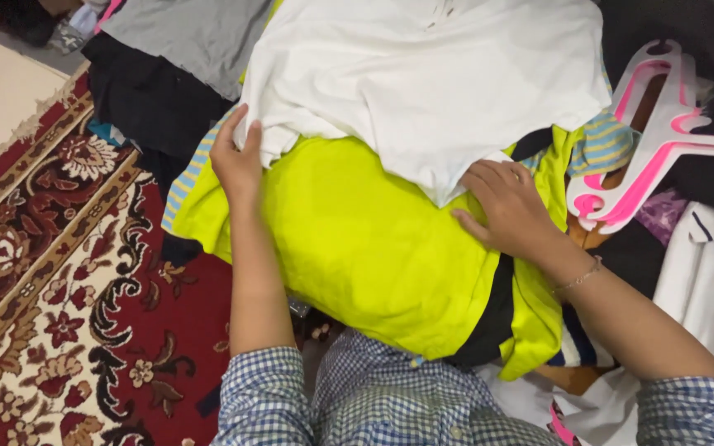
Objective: The person buttons a white polo shirt on a hanger, then removes it and folds it. They then pick up a black t-shirt, place it on a hanger, and fold it on top of the white shirt.
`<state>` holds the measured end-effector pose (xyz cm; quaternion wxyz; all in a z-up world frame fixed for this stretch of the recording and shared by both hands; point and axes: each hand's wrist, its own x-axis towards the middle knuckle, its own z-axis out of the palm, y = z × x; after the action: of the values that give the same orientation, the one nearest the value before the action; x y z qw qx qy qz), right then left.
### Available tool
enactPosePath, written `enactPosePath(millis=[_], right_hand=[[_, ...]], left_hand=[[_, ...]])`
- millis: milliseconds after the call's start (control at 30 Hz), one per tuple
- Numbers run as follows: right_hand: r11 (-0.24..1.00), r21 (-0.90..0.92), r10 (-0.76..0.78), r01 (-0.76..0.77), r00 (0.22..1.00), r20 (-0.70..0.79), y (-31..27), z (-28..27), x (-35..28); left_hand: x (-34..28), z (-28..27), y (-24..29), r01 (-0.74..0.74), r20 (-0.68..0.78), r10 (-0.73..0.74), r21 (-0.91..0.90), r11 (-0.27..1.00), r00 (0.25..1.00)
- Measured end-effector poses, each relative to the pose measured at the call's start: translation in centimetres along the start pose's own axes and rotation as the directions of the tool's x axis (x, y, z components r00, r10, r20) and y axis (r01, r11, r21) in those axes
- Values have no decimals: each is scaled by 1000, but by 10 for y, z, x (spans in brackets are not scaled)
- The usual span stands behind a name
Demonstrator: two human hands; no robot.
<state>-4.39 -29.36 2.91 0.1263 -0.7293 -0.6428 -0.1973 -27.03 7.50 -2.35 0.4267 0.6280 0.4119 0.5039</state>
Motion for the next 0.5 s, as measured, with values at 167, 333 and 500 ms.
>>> enactPosePath(millis=[167, 333, 500], right_hand=[[979, -193, -99, 64, 979, -179, 8, 53, -3], [984, -175, -73, 30, 967, -246, 12, 69, -5], [740, 478, 560, -473, 827, -49, -2, 10, -20]], left_hand=[[-22, -2, 0, 133, 59, -129, -78, 988, 990], [-37, -10, 21, 254, 144, -231, -165, 953, 962], [-29, -36, 48, 164, 25, -184, -582, 797, 983]])
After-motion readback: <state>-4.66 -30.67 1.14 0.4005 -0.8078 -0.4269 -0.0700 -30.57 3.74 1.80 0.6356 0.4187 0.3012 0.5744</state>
